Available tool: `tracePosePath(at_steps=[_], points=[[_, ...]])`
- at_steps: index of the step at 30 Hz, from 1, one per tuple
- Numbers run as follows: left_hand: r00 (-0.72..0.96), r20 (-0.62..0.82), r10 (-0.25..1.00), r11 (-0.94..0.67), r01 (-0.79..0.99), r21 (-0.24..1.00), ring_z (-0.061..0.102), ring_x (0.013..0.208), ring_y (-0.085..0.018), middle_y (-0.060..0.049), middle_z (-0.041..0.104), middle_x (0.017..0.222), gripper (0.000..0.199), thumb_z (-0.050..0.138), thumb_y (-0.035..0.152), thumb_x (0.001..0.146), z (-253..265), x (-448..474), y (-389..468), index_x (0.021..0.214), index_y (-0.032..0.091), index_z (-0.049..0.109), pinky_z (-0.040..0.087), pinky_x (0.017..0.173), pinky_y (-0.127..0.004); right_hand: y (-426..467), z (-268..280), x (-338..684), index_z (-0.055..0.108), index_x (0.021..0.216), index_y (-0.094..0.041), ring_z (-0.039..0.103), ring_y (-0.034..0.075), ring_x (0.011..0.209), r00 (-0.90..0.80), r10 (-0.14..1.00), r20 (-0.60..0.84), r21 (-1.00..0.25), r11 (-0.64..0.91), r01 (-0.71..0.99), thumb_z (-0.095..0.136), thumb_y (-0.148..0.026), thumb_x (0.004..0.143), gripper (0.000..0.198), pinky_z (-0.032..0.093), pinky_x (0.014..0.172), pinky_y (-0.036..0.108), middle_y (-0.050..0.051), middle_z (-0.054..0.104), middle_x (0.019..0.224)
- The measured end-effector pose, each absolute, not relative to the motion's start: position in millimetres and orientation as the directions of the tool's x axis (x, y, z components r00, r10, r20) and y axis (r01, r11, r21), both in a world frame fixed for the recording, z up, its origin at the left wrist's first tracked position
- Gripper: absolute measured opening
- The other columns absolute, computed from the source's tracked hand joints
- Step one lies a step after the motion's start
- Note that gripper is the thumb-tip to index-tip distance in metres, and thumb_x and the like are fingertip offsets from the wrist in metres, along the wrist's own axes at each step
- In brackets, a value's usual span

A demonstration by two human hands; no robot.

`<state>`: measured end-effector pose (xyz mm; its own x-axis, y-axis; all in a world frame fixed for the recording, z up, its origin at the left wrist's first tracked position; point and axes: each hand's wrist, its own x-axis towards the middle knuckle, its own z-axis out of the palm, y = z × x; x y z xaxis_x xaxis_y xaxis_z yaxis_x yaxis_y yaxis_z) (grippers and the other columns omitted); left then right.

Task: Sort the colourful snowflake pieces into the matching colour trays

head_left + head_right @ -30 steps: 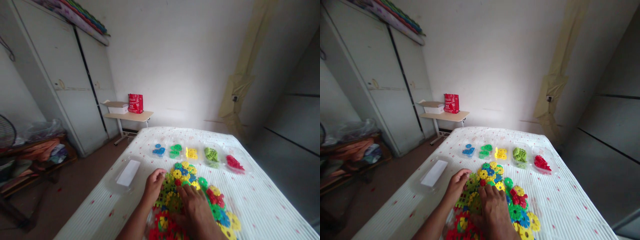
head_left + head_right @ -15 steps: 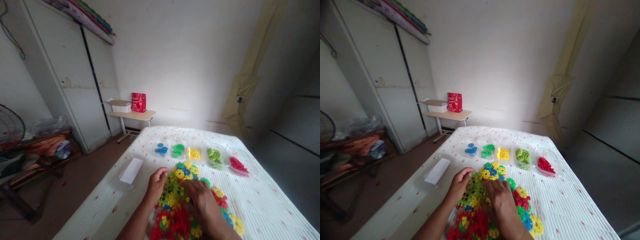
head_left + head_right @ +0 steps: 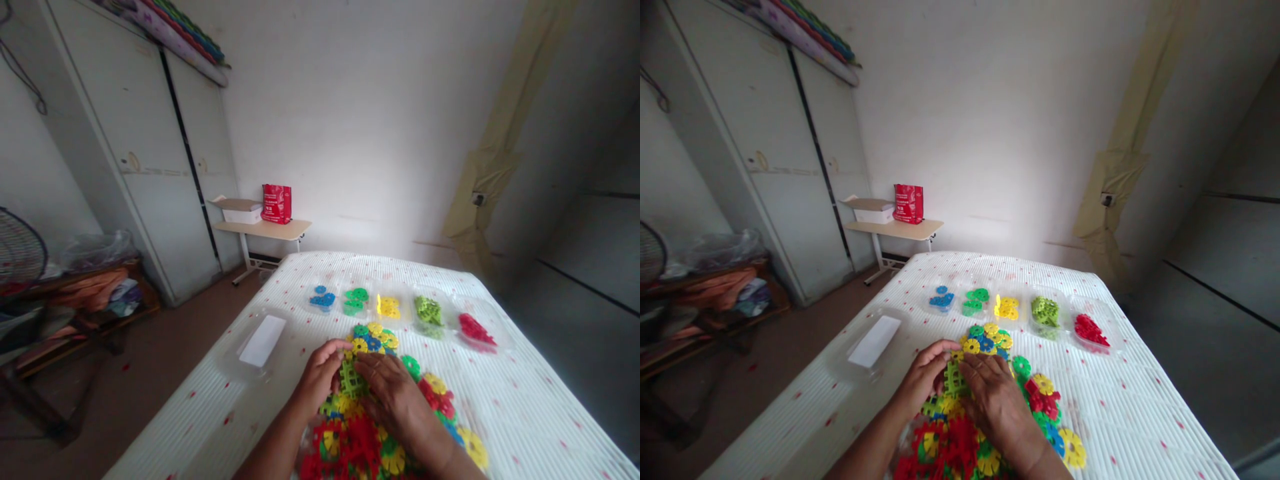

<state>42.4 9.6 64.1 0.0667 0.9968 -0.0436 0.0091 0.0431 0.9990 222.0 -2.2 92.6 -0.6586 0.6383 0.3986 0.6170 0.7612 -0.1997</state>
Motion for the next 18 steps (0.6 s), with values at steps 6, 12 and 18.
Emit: tracePosePath(at_steps=[6, 12, 18], points=[[0.101, -0.034, 0.994, 0.035, -0.010, 0.999, 0.036, 0.037, -0.006, 0.008, 0.038, 0.047, 0.039, 0.045, 0.047, 0.080, 68.7, 41.6, 7.6, 0.102, 0.017, 0.060, 0.025, 0.037, -0.017, -4.3, 93.1, 219.8, 0.050, 0.124, -0.020, 0.050, 0.023, 0.110, -0.659, 0.650, 0.378, -0.230, 0.756, 0.613, 0.052, -0.008, 0.074, 0.051, 0.041, 0.094, 0.042, 0.011, 0.056, 0.122], [0.214, 0.039, 0.976, -0.035, -0.022, 0.999, 0.041, 0.049, -0.005, 0.002, 0.056, 0.071, 0.037, 0.060, 0.033, 0.071, 68.6, 39.7, 6.8, 0.104, 0.017, 0.058, 0.034, 0.045, -0.017, -4.9, 93.2, 218.9, 0.050, 0.123, -0.018, 0.050, 0.023, 0.111, -0.633, 0.669, 0.389, -0.215, 0.734, 0.644, 0.051, -0.007, 0.073, 0.051, 0.041, 0.095, 0.042, 0.012, 0.055, 0.123], [0.202, 0.030, 0.979, -0.035, 0.021, 0.999, 0.041, 0.048, -0.005, 0.003, 0.054, 0.067, 0.034, 0.056, 0.030, 0.071, 67.3, 42.1, 7.2, 0.101, 0.015, 0.058, 0.034, 0.046, -0.017, -3.1, 91.0, 221.6, 0.047, 0.125, -0.020, 0.049, 0.025, 0.110, -0.620, 0.684, 0.384, -0.217, 0.719, 0.660, 0.056, -0.011, 0.073, 0.053, 0.039, 0.094, 0.045, 0.011, 0.055, 0.124]])
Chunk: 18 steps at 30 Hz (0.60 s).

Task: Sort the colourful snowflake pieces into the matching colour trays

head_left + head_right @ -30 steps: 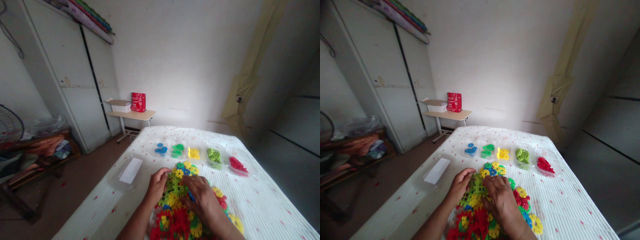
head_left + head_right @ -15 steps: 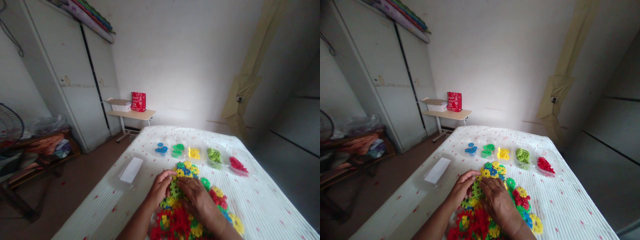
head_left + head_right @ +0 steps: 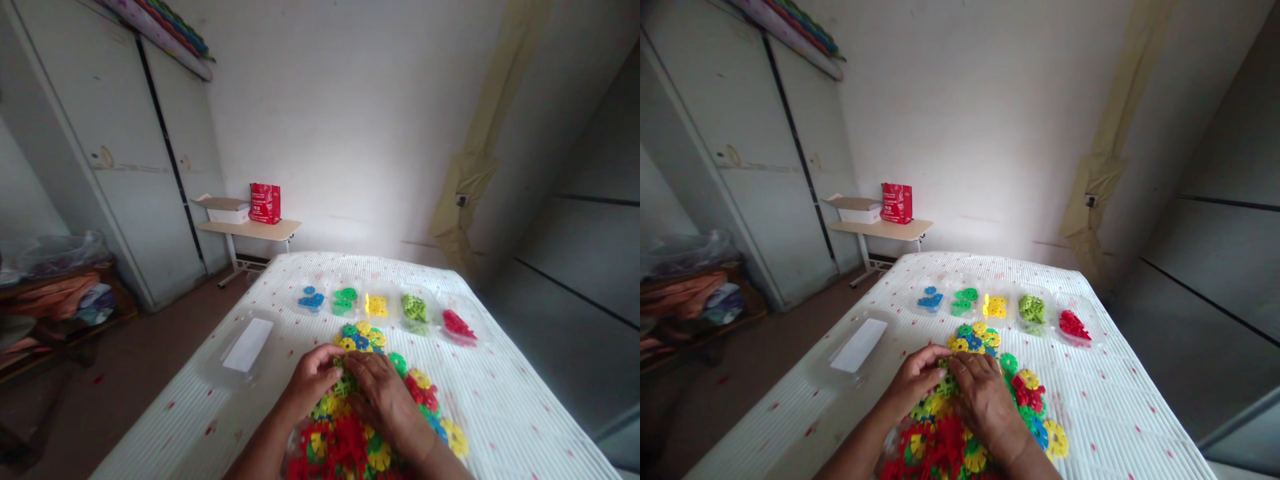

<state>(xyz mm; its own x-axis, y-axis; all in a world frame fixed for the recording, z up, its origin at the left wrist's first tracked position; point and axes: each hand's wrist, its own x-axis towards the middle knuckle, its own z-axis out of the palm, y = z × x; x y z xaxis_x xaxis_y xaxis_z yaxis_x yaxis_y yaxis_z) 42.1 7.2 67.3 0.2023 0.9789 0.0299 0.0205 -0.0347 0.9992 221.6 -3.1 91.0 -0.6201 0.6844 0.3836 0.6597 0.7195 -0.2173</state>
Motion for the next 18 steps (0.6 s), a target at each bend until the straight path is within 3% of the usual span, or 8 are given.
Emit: tracePosePath(at_steps=[12, 18], points=[[0.280, 0.029, 0.960, -0.031, 0.004, 1.000, 0.040, 0.046, -0.004, 0.004, 0.051, 0.069, 0.042, 0.058, 0.041, 0.075, 64, 42, 6, 0.109, 0.017, 0.053, 0.032, 0.041, -0.016, -7, 98, 224, 0.050, 0.120, -0.025, 0.051, 0.022, 0.100, -0.581, 0.718, 0.383, -0.311, 0.692, 0.651, 0.058, -0.008, 0.067, 0.056, 0.042, 0.087, 0.038, 0.005, 0.059, 0.112], [0.117, 0.173, 0.978, -0.178, 0.042, 0.983, 0.042, 0.050, -0.006, 0.002, 0.054, 0.073, 0.045, 0.052, 0.048, 0.079, 64, 36, 11, 0.110, 0.017, 0.050, 0.034, 0.046, -0.017, 31, 114, 279, 0.054, 0.111, -0.021, 0.056, 0.022, 0.095, -0.399, 0.732, 0.552, -0.287, 0.616, 0.734, 0.057, -0.020, 0.074, 0.037, 0.045, 0.082, 0.037, 0.009, 0.062, 0.102]])
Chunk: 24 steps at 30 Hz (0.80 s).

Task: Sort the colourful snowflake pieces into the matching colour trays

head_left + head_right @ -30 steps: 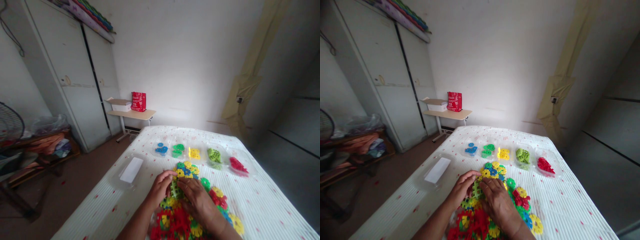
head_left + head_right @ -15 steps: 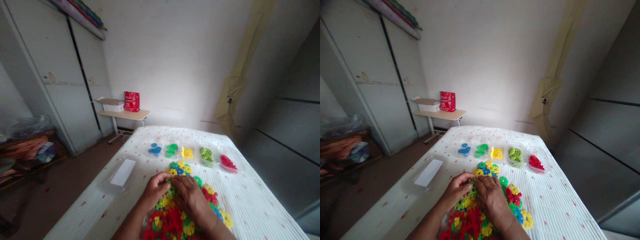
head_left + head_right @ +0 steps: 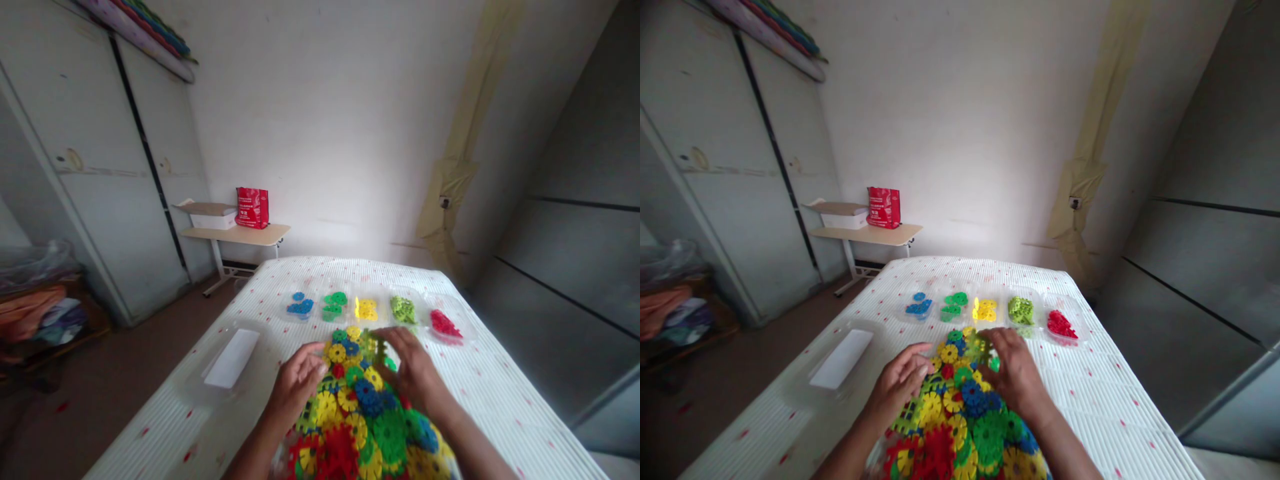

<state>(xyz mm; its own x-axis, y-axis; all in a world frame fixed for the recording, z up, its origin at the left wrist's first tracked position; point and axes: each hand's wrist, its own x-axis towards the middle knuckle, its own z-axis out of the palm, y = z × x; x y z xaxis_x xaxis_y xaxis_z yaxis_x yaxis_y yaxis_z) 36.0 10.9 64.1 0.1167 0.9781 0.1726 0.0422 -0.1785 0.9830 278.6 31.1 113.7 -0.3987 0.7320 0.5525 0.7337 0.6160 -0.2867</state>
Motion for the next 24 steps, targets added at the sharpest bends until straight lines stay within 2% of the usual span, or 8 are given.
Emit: tracePosePath(at_steps=[3, 7, 10, 13, 17, 20, 24], points=[[0.095, 0.176, 0.980, -0.182, 0.058, 0.982, 0.043, 0.051, -0.006, 0.001, 0.055, 0.073, 0.043, 0.052, 0.047, 0.079, 62, 31, 15, 0.107, 0.015, 0.052, 0.035, 0.049, -0.018, 66, 126, 323, 0.058, 0.105, -0.017, 0.059, 0.023, 0.088, -0.200, 0.801, 0.564, -0.219, 0.379, 0.899, 0.057, -0.028, 0.074, 0.033, 0.046, 0.078, 0.035, 0.010, 0.065, 0.096], [0.115, 0.169, 0.979, -0.182, 0.105, 0.978, 0.044, 0.054, -0.007, 0.001, 0.053, 0.071, 0.039, 0.054, 0.044, 0.079, 59, 30, 16, 0.103, 0.014, 0.055, 0.036, 0.051, -0.018, 99, 134, 350, 0.059, 0.108, -0.018, 0.061, 0.024, 0.088, 0.019, 0.914, 0.405, -0.133, 0.038, 0.990, 0.054, -0.038, 0.075, 0.038, 0.046, 0.070, 0.030, 0.011, 0.067, 0.096], [0.120, 0.186, 0.975, -0.203, 0.151, 0.967, 0.046, 0.056, -0.008, 0.001, 0.053, 0.072, 0.036, 0.054, 0.042, 0.079, 56, 31, 16, 0.102, 0.015, 0.057, 0.037, 0.053, -0.018, 106, 136, 345, 0.056, 0.114, -0.018, 0.063, 0.025, 0.087, 0.096, 0.955, 0.282, -0.091, -0.073, 0.993, 0.050, -0.045, 0.078, 0.046, 0.044, 0.063, 0.030, 0.012, 0.068, 0.096], [0.100, 0.201, 0.975, -0.218, 0.205, 0.954, 0.049, 0.058, -0.009, 0.001, 0.055, 0.072, 0.034, 0.053, 0.041, 0.080, 55, 28, 17, 0.101, 0.015, 0.059, 0.039, 0.053, -0.018, 103, 139, 335, 0.057, 0.113, -0.018, 0.063, 0.028, 0.086, 0.114, 0.954, 0.277, -0.037, -0.108, 0.993, 0.046, -0.051, 0.079, 0.049, 0.043, 0.059, 0.031, 0.012, 0.068, 0.094], [0.042, 0.241, 0.969, -0.243, 0.299, 0.923, 0.055, 0.064, -0.012, -0.001, 0.061, 0.073, 0.031, 0.052, 0.039, 0.079, 55, 23, 19, 0.096, 0.015, 0.062, 0.042, 0.057, -0.019, 89, 146, 330, 0.061, 0.105, -0.018, 0.063, 0.026, 0.086, 0.103, 0.865, 0.492, -0.032, -0.101, 0.994, 0.043, -0.048, 0.083, 0.041, 0.041, 0.056, 0.029, 0.011, 0.068, 0.095], [-0.008, 0.297, 0.955, -0.271, 0.385, 0.882, 0.059, 0.070, -0.015, -0.004, 0.065, 0.077, 0.028, 0.051, 0.036, 0.079, 57, 20, 21, 0.092, 0.015, 0.064, 0.045, 0.064, -0.022, 75, 144, 330, 0.064, 0.095, -0.019, 0.064, 0.021, 0.078, 0.029, 0.782, 0.622, -0.044, -0.002, 0.999, 0.041, -0.045, 0.086, 0.036, 0.041, 0.054, 0.026, 0.008, 0.069, 0.089], [-0.044, 0.348, 0.937, -0.281, 0.499, 0.820, 0.061, 0.074, -0.015, -0.004, 0.067, 0.081, 0.024, 0.048, 0.031, 0.080, 57, 16, 23, 0.089, 0.016, 0.064, 0.046, 0.068, -0.023, 55, 124, 331, 0.066, 0.082, -0.018, 0.064, 0.017, 0.067, -0.116, 0.682, 0.722, -0.045, 0.213, 0.976, 0.040, -0.044, 0.087, 0.037, 0.041, 0.051, 0.024, 0.006, 0.069, 0.080]])
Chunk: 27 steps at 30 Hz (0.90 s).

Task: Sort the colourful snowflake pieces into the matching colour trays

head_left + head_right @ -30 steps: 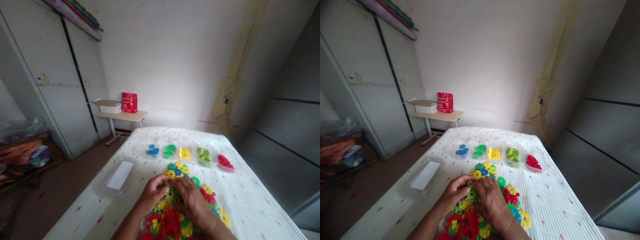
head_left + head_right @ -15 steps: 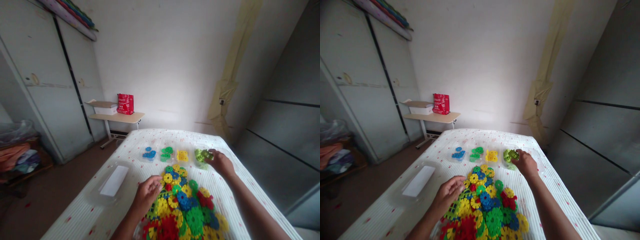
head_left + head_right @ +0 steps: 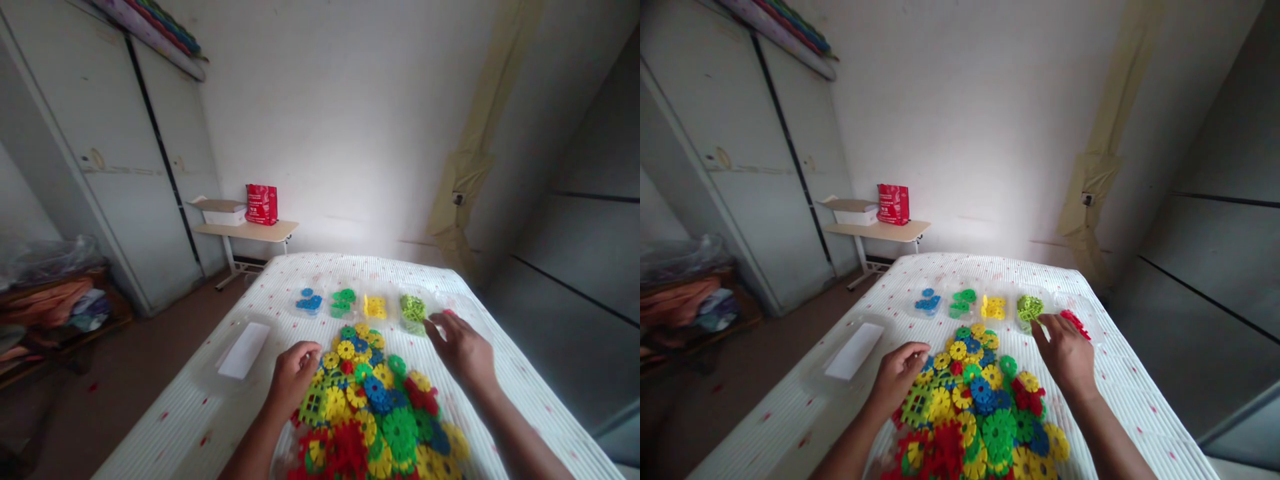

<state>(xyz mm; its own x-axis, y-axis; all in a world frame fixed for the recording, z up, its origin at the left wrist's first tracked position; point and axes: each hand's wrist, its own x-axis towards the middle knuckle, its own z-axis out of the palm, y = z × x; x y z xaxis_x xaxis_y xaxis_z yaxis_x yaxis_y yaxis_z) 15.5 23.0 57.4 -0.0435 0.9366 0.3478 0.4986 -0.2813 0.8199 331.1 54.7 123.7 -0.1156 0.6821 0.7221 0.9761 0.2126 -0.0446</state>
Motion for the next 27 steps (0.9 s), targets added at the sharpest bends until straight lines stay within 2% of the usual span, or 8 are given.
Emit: tracePosePath(at_steps=[5, 8, 11, 13, 16, 19, 23, 27], points=[[-0.007, 0.350, 0.937, -0.272, 0.618, 0.738, 0.061, 0.078, -0.016, -0.005, 0.067, 0.084, 0.022, 0.047, 0.029, 0.081, 73, 13, 16, 0.088, 0.018, 0.064, 0.047, 0.073, -0.026, 20, 94, 335, 0.064, 0.083, -0.019, 0.064, 0.016, 0.066, -0.287, 0.684, 0.671, -0.117, 0.480, 0.870, 0.043, -0.041, 0.088, 0.031, 0.049, 0.054, 0.024, 0.006, 0.068, 0.079], [0.181, 0.369, 0.912, -0.392, 0.655, 0.646, 0.056, 0.099, -0.020, -0.007, 0.063, 0.103, 0.028, 0.051, 0.036, 0.079, 89, 13, -5, 0.101, 0.021, 0.063, 0.044, 0.088, -0.033, -8, 86, 337, 0.061, 0.099, -0.021, 0.065, 0.018, 0.079, -0.404, 0.733, 0.548, -0.175, 0.573, 0.801, 0.046, -0.040, 0.086, 0.027, 0.054, 0.065, 0.028, 0.007, 0.067, 0.093], [0.453, 0.361, 0.815, -0.579, 0.638, 0.507, 0.041, 0.122, -0.028, -0.008, 0.047, 0.133, 0.074, 0.064, 0.052, 0.065, 90, 15, -35, 0.131, 0.029, 0.041, 0.032, 0.102, -0.044, -34, 79, 339, 0.049, 0.124, -0.024, 0.058, 0.025, 0.105, -0.551, 0.698, 0.458, -0.154, 0.673, 0.724, 0.055, -0.048, 0.079, 0.051, 0.052, 0.082, 0.035, 0.010, 0.059, 0.120], [0.520, 0.363, 0.773, -0.634, 0.654, 0.412, 0.036, 0.126, -0.032, -0.008, 0.038, 0.141, 0.088, 0.065, 0.056, 0.063, 76, 16, -54, 0.139, 0.032, 0.026, 0.023, 0.106, -0.050, -45, 69, 341, 0.038, 0.135, -0.026, 0.049, 0.030, 0.117, -0.625, 0.648, 0.435, -0.123, 0.731, 0.672, 0.058, -0.055, 0.073, 0.072, 0.049, 0.088, 0.041, 0.011, 0.048, 0.133], [0.564, 0.385, 0.730, -0.668, 0.707, 0.232, 0.032, 0.129, -0.033, -0.008, 0.033, 0.144, 0.080, 0.059, 0.054, 0.071, 47, 18, -71, 0.140, 0.036, 0.020, 0.018, 0.105, -0.055, -52, 49, 342, 0.029, 0.139, -0.031, 0.048, 0.030, 0.118, -0.675, 0.558, 0.483, -0.052, 0.788, 0.614, 0.054, -0.055, 0.076, 0.072, 0.046, 0.090, 0.043, 0.007, 0.045, 0.137], [0.642, 0.348, 0.683, -0.709, 0.698, 0.102, 0.030, 0.129, -0.036, -0.010, 0.028, 0.146, 0.077, 0.052, 0.058, 0.075, 30, 19, -74, 0.140, 0.035, 0.019, 0.023, 0.102, -0.056, -52, 38, 335, 0.032, 0.137, -0.035, 0.051, 0.028, 0.116, -0.726, 0.474, 0.498, 0.043, 0.823, 0.566, 0.051, -0.051, 0.080, 0.062, 0.044, 0.091, 0.044, 0.004, 0.051, 0.132], [0.622, 0.311, 0.718, -0.679, 0.725, 0.117, 0.034, 0.127, -0.036, -0.010, 0.035, 0.143, 0.084, 0.052, 0.063, 0.072, 37, 25, -63, 0.141, 0.031, 0.018, 0.020, 0.103, -0.059, -49, 48, 319, 0.037, 0.136, -0.029, 0.045, 0.030, 0.121, -0.763, 0.511, 0.397, 0.090, 0.805, 0.586, 0.052, -0.057, 0.077, 0.067, 0.038, 0.097, 0.048, 0.007, 0.047, 0.136], [0.539, 0.345, 0.768, -0.617, 0.766, 0.178, 0.040, 0.122, -0.031, -0.007, 0.043, 0.138, 0.086, 0.065, 0.048, 0.067, 45, 37, -49, 0.140, 0.030, 0.024, 0.023, 0.105, -0.054, -37, 55, 308, 0.036, 0.137, -0.022, 0.038, 0.033, 0.126, -0.762, 0.513, 0.396, 0.114, 0.796, 0.595, 0.050, -0.064, 0.074, 0.077, 0.031, 0.100, 0.054, 0.012, 0.042, 0.139]])
